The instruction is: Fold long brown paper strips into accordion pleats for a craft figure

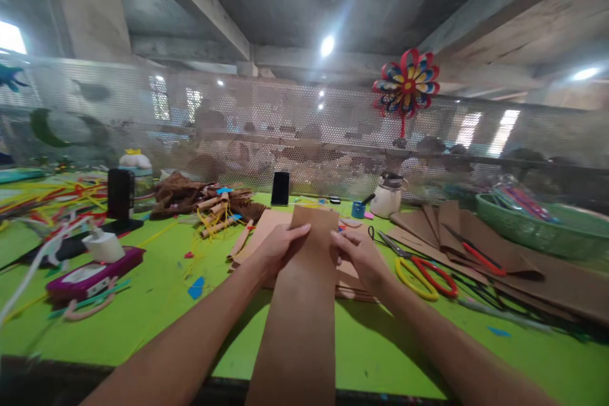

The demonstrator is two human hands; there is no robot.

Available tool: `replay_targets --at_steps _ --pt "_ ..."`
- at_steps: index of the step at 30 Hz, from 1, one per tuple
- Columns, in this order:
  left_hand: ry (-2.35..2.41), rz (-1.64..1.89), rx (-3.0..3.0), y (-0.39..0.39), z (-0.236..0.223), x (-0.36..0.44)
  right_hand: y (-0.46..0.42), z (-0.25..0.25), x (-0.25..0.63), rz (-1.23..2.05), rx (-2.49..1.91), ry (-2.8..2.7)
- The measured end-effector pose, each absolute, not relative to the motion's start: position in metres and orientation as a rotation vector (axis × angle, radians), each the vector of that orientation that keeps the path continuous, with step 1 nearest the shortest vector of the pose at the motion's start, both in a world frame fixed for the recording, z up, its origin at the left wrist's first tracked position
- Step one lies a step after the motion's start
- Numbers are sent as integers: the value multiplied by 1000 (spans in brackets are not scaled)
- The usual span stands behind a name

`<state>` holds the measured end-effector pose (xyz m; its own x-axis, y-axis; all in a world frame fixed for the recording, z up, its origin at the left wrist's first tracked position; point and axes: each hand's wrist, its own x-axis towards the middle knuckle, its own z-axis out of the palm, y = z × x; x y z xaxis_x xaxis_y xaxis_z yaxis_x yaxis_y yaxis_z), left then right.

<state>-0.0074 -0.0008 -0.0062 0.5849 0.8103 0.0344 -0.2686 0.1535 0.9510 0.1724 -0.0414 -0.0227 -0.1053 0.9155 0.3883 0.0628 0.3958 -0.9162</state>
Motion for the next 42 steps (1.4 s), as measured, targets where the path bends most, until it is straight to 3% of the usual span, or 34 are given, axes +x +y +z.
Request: replay_targets --at_steps 9,24,42 --pt "582 717 1291 -13 -17 6 -30 -22 185 779 -940 -1373" --pt "697 919 1351 -13 -2 5 -47 -24 167 1318 -720 -1146" --pt "713 885 1504 -4 -4 0 -37 -26 177 1211 -816 -1175"
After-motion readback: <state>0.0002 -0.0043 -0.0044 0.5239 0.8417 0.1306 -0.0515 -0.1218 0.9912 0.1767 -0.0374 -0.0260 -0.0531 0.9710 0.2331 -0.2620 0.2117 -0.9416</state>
